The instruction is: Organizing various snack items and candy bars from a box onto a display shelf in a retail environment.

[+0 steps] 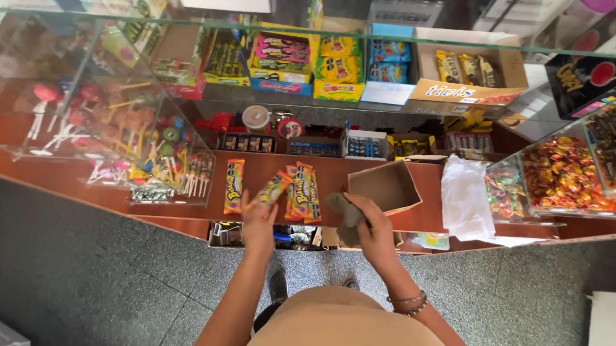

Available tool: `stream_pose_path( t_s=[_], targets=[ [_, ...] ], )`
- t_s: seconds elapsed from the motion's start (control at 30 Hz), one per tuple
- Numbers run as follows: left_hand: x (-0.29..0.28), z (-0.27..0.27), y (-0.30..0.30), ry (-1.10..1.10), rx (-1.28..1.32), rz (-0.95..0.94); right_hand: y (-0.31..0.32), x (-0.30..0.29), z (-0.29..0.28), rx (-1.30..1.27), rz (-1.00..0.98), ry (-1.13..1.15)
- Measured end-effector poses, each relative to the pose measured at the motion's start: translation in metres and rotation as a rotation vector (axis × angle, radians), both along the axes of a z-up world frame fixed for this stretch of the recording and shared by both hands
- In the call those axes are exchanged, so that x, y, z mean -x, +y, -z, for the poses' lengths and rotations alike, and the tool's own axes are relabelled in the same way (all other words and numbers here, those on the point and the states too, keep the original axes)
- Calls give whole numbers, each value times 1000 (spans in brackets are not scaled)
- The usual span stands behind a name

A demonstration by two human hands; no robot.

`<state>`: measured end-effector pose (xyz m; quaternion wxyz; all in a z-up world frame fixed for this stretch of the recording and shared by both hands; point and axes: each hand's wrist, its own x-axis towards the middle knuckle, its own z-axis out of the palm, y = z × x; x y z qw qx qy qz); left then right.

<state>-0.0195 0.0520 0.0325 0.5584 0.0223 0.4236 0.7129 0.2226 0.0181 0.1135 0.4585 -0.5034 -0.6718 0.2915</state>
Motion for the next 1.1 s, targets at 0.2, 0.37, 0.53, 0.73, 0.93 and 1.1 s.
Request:
stream_pose_path(
  t_s=[0.2,0.37,0.53,0.73,0.93,1.1],
  targets=[
    [3,42,4,953,313,454,-28,-10,1,135,76,57],
    [62,50,14,1922,589,429,-52,-23,4,269,166,190],
    [112,75,46,1938,797,511,-60,-26,7,311,237,172],
    [118,43,48,1406,579,666,-59,-19,5,418,240,297],
    [68,-29,16,431,105,87,-46,-12,29,520,361,931],
    [21,-69,-5,-100,-51,69,-33,19,-31,21,156,329]
  ],
)
